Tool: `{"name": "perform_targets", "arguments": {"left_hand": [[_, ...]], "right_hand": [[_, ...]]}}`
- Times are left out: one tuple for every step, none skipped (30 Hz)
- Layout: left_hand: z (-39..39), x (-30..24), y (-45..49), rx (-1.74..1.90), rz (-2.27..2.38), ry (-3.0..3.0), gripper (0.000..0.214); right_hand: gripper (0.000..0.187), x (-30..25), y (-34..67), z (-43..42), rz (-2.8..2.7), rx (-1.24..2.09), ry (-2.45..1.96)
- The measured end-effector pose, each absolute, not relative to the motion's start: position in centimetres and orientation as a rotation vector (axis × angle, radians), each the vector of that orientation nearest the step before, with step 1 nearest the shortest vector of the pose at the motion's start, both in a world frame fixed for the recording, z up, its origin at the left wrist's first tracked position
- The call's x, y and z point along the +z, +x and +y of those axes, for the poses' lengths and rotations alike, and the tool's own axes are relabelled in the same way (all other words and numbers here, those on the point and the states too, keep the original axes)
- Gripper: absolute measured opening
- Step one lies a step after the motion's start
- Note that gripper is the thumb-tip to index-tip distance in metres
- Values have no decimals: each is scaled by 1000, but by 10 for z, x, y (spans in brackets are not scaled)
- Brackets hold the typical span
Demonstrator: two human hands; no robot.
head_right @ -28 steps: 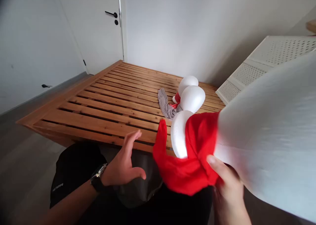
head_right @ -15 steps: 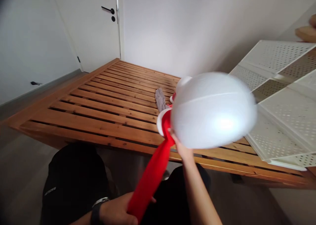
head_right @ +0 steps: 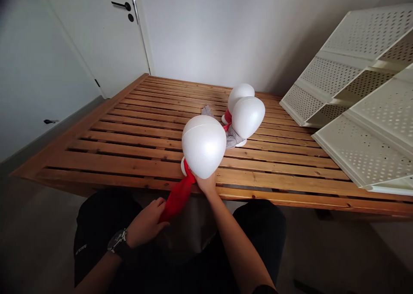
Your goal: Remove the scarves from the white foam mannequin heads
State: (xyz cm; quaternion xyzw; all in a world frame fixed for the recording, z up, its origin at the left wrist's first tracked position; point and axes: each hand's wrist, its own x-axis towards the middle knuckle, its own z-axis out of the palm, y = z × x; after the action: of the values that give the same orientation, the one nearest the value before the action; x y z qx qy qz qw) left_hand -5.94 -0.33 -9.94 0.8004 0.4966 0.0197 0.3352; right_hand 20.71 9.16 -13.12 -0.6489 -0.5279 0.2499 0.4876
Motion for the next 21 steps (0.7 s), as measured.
{"name": "perform_targets", "arguments": {"left_hand": [[-3,-100,-54,192,1310,2110,52],[-2,-99,-48,356,1316,2104,55],[0,-98,-40,515,1318,2075,53],[5,-96,-32,644,1325,2037,47],[11,-95,-23,749,1336,2005,41],[18,-94,-14,835,1352,1988,36],[26,-94,-5,904,1372,1985,33],[34,-95,5,959,1396,1988,30],[41,-97,13,998,1423,1984,28],[47,-100,21,1020,1450,1965,26],[52,-103,28,1025,1473,1936,24],[55,-106,33,1020,1492,1903,23],[57,-110,37,1012,1500,1878,22],[58,-113,41,1006,1493,1867,23],[58,-115,43,1005,1478,1870,24],[58,-117,46,1013,1459,1878,25],[59,-117,47,1027,1439,1884,25],[59,-118,49,1045,1427,1880,26],[59,-118,51,1059,1423,1870,25],[60,-118,53,1069,1428,1854,24],[60,-118,54,1071,1434,1837,21]], "right_hand": [[108,-135,206,92,-1264,578,-1560],[107,-138,205,92,-1254,548,-1550],[104,-139,204,91,-1258,520,-1548],[101,-139,204,90,-1278,500,-1549],[97,-137,205,89,-1312,487,-1549],[95,-134,207,86,-1354,476,-1548],[95,-129,211,81,-1398,465,-1544],[97,-124,216,75,-1438,454,-1537],[102,-120,222,68,-1467,445,-1528],[106,-116,228,59,-1480,439,-1516],[108,-114,234,50,-1470,446,-1501],[103,-112,239,41,-1433,476,-1480],[92,-113,242,33,-1370,537,-1456],[76,-114,244,26,-1289,626,-1432],[59,-116,244,22,-1200,735,-1415],[48,-119,243,20,-1117,855,-1404],[42,-121,240,21,-1060,965,-1402],[42,-123,237,23,-1037,1050,-1407],[42,-125,233,27,-1046,1112,-1415],[43,-126,229,31,-1069,1158,-1421],[44,-126,225,34,-1091,1191,-1423]]}}
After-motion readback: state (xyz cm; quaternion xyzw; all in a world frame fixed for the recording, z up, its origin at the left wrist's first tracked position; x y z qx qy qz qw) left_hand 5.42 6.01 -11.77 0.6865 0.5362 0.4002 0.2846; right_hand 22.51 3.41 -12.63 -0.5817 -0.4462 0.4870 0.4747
